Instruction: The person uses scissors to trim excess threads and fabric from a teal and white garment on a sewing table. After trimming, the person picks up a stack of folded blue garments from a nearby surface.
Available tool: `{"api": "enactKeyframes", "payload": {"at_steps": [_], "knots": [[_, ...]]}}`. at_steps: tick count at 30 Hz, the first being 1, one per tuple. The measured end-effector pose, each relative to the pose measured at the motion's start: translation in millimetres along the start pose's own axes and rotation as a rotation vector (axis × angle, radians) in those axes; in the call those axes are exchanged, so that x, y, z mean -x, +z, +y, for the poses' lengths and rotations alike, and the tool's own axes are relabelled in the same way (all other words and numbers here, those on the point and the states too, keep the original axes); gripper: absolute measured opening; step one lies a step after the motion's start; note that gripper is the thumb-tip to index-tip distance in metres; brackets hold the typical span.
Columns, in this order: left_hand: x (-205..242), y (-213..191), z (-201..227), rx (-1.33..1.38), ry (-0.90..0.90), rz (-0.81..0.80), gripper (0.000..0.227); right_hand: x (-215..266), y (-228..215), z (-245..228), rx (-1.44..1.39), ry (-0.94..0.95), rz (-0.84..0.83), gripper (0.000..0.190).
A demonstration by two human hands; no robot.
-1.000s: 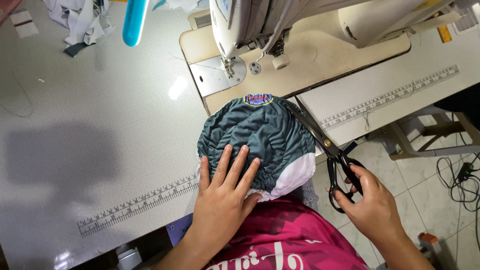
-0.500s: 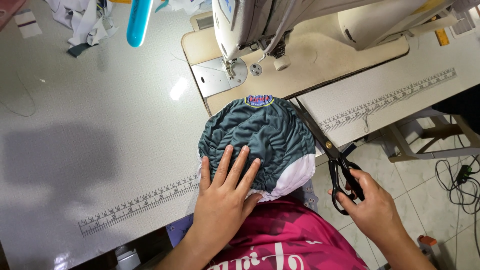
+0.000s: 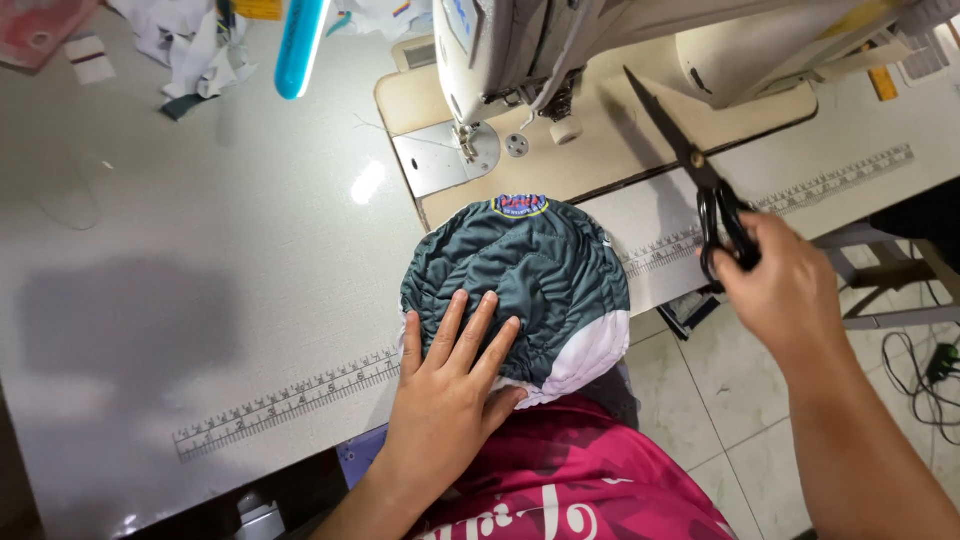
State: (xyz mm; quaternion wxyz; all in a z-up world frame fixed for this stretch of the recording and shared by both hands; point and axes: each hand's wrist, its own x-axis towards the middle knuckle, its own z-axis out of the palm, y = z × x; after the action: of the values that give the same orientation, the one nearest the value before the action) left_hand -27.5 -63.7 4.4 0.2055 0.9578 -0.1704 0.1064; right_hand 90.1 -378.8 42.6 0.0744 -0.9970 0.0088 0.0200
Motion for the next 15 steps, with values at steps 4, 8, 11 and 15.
{"api": "enactKeyframes", "payload": {"at_steps": [4, 8, 11, 15], "knots": [[1, -9, -9, -0.017, -0.019, 0.021, 0.059, -52, 29, 31, 0.129, -0.286, 0.28, 0.045], [11, -39, -19, 0.15, -0.162, 0.083, 0.045, -72, 24, 21, 0.135, -0.597, 0.35, 0.035], [20, -46, -40, 0.038, -0.489, 0.047, 0.041, -55, 24, 2, -0.059, -0.678, 0.43, 0.032], [29, -40, -53, 0.002, -0.497, 0.232, 0.021, -23, 13, -89, -0.205, -0.919, 0.27, 0.024]]}}
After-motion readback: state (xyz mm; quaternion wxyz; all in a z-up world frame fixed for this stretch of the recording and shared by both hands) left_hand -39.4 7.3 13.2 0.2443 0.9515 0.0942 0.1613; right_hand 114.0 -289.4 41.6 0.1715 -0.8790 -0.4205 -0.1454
